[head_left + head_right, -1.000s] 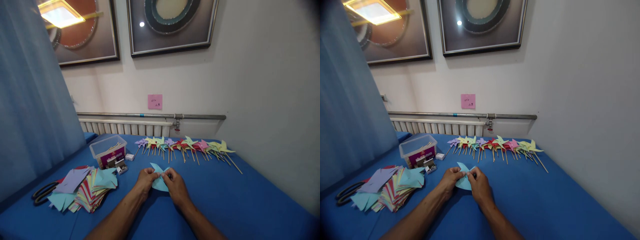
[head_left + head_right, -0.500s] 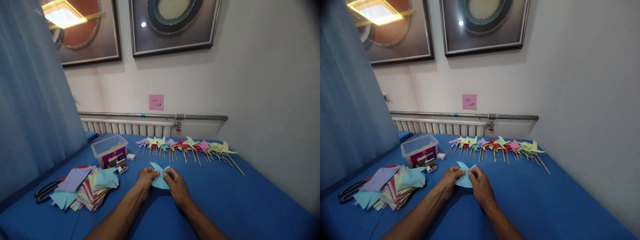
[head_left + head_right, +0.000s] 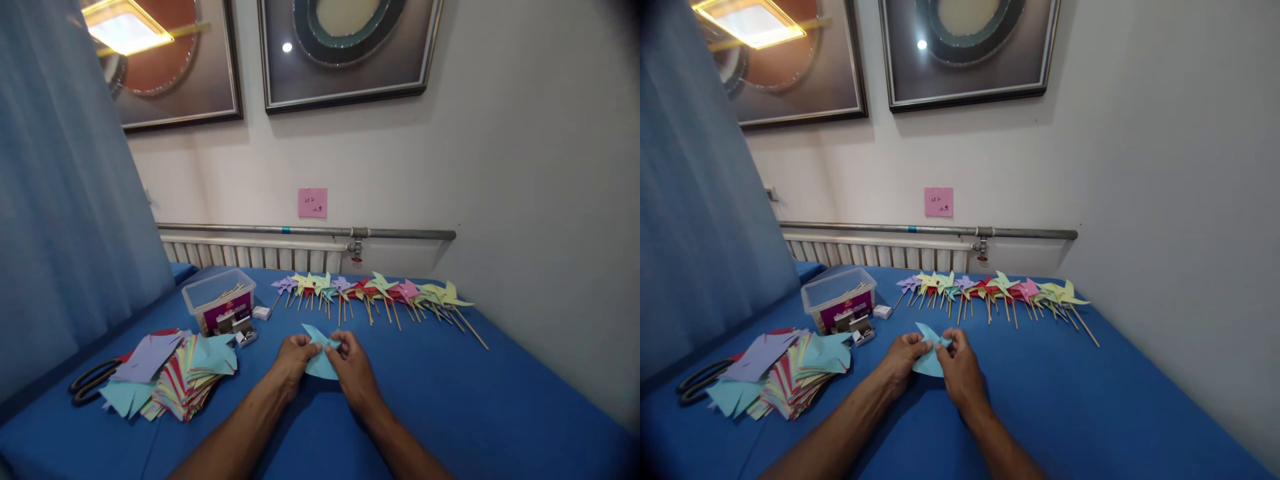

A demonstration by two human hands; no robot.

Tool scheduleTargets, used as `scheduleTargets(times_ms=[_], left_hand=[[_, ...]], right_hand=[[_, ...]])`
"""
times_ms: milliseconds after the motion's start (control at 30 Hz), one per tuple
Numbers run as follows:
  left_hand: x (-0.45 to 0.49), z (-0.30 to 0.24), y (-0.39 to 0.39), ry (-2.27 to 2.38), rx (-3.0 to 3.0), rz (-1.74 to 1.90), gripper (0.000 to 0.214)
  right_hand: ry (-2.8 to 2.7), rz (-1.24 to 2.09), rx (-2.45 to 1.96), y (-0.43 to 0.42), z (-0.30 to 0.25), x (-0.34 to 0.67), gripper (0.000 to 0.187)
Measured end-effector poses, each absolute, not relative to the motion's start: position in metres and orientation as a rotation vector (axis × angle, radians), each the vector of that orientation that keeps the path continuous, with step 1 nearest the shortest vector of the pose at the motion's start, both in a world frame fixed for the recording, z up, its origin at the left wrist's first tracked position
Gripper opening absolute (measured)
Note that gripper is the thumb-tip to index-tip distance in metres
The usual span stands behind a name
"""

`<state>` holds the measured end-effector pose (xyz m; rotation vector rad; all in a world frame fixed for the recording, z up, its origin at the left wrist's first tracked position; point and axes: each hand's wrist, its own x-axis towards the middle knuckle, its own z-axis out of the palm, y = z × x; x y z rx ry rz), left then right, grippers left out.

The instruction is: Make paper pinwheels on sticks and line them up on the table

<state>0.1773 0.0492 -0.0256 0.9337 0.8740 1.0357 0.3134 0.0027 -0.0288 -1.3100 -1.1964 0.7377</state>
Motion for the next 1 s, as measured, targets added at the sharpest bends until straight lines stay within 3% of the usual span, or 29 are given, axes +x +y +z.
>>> scheduleTargets(times_ms=[133,300,733,833,1000], left_hand=[[0.179,-0.023,0.045,0.856,0.932,1.031,0.037],[0.180,-0.018,0.041,0.851,0.909,1.034,0.037],[0.171,-0.013,0.043,0.870,1.002,0.942,0.031],[0.174,-0.010,0.043,0.917,0.904,1.066,0.028],[0.172,-0.007,0.045,0.876,0.750,1.155,0.027]], right_hand=[[-1.133,0.765,-1.243,0.004,-0.032,0.311,0.048],[-1.124,0.742,-1.238,0.004,-0.033,0.311,0.055],[-1.246,0.889,-1.154,0.001,-0.022,0.322,0.057],[-1.254,0.750,-1.153,-0.002,-0.020,0.321,0.055],[-1.581,0.334,-1.178,-0.014,-0.020,0.317,0.033]])
